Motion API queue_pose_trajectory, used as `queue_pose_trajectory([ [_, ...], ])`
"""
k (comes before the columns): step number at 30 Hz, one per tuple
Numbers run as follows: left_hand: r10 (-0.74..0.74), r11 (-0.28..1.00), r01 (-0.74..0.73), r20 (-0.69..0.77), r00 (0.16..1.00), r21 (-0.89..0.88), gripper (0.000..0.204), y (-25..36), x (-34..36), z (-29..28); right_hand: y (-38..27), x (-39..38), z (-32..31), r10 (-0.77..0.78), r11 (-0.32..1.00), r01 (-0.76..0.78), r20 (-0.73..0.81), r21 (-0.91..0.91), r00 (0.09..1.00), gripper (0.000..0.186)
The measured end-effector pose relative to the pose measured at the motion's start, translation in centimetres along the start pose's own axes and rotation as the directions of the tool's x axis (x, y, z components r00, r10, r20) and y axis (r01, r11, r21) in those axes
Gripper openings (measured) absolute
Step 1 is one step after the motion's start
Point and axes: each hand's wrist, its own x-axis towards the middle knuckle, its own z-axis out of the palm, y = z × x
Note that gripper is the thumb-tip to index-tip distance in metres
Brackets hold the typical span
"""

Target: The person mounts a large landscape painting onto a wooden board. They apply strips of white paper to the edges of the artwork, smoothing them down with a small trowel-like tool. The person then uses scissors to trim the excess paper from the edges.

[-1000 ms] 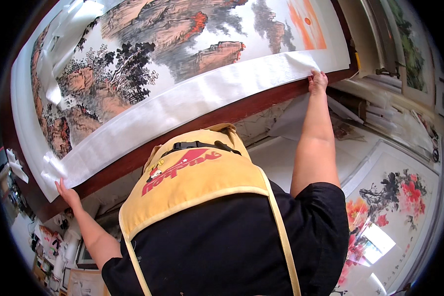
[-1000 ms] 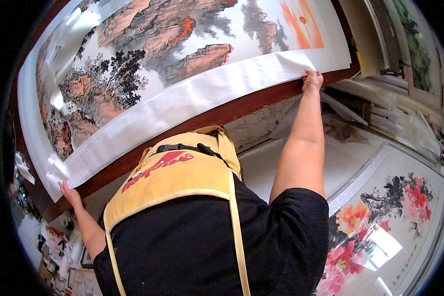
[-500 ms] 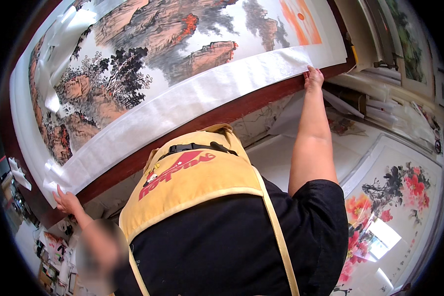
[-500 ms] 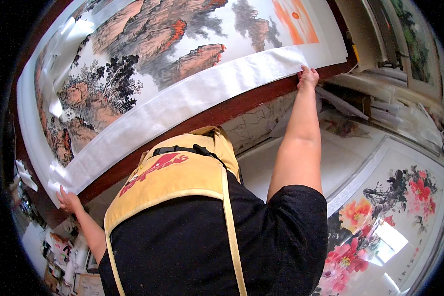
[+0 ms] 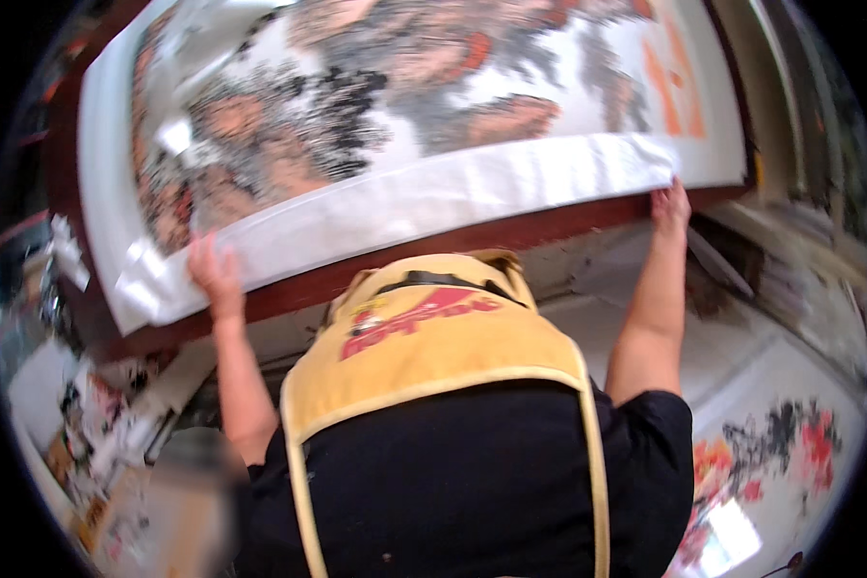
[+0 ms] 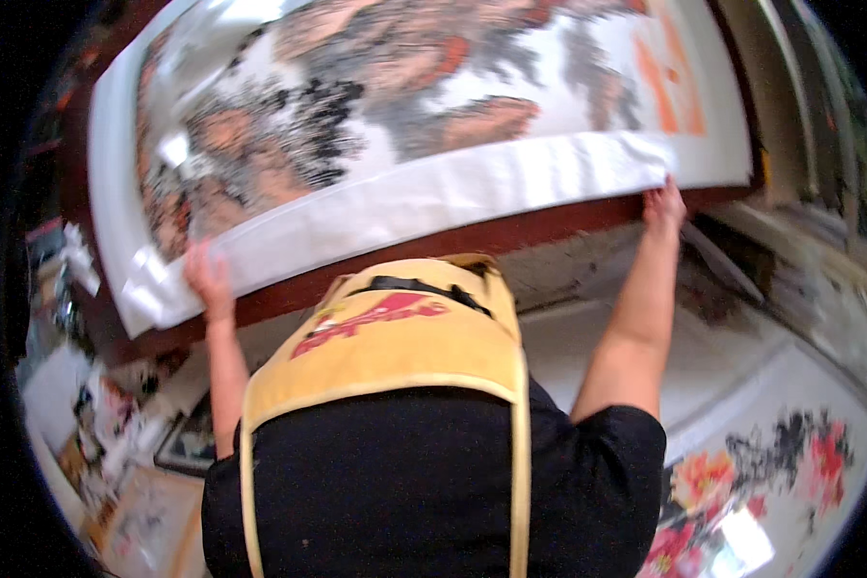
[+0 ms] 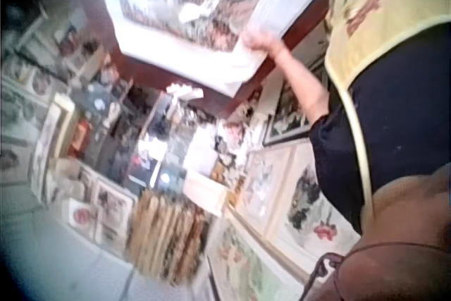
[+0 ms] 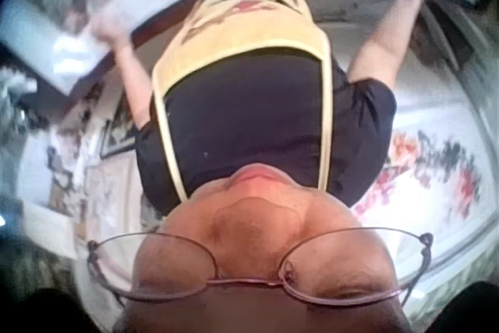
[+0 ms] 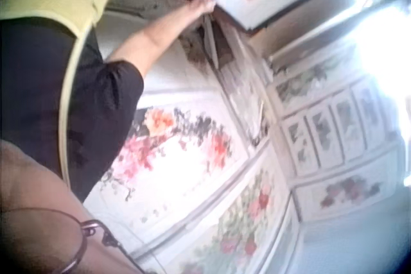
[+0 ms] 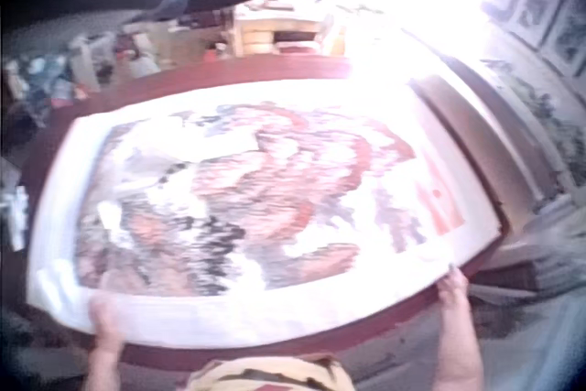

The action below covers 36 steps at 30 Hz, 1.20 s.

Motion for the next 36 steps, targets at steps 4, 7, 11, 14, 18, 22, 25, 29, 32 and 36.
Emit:
queue_pose_trajectory([
  [4,0.014,0.988,-0.001,0.077,0.997,-0.157,0.057,8.0,1.3,0.7,2.2,-9.3,6.3,0.07,0.924,0.002,0.173,-0.382,0.982,0.048],
  [7,0.128,0.953,-0.084,0.135,0.983,-0.292,0.074,13.6,3.1,1.4,3.0,-12.6,10.0,0.041,0.943,0.123,0.475,-0.309,0.879,0.05],
  [11,0.286,0.885,-0.22,0.106,0.952,-0.411,0.085,17.4,5.6,2.3,-2.8,-15.4,15.1,-0.053,0.994,0.103,0.721,-0.026,0.691,0.052],
  [14,0.413,0.841,-0.321,0.134,0.901,-0.436,0.073,18.7,7.3,4.3,-10.3,-9.5,12.3,-0.288,0.954,0.131,0.696,0.271,0.658,0.052],
  [18,0.393,0.724,-0.01,0.4,0.828,-0.69,0.054,21.8,9.4,4.6,-18.9,-8.1,15.6,-0.481,0.875,0.292,0.623,0.386,0.617,0.049],
  [22,0.458,0.771,0.152,0.705,0.542,-0.618,0.048,23.9,11.3,3.4,-18.3,-6.6,21.2,-0.441,0.897,0.291,0.662,0.332,0.606,0.047],
  [25,0.597,0.772,-0.012,0.72,0.354,-0.635,0.051,24.2,11.0,4.8,-15.2,-6.1,25.3,-0.33,0.944,0.189,0.727,0.272,0.602,0.045],
  [29,0.546,0.67,-0.061,0.436,0.715,-0.74,0.062,25.0,10.5,4.3,-10.8,-4.2,25.9,-0.082,0.792,-0.469,0.829,0.392,0.554,0.045],
  [32,0.455,0.706,-0.06,0.387,0.802,-0.706,0.068,25.6,10.3,5.7,-9.8,-5.3,26.9,-0.102,0.863,-0.453,0.956,0.223,0.276,0.045],
  [36,0.458,0.761,-0.134,0.378,0.805,-0.635,0.061,26.1,9.1,7.3,-16.2,-9.9,27.7,-0.137,0.935,-0.337,0.989,0.11,-0.055,0.044],
])
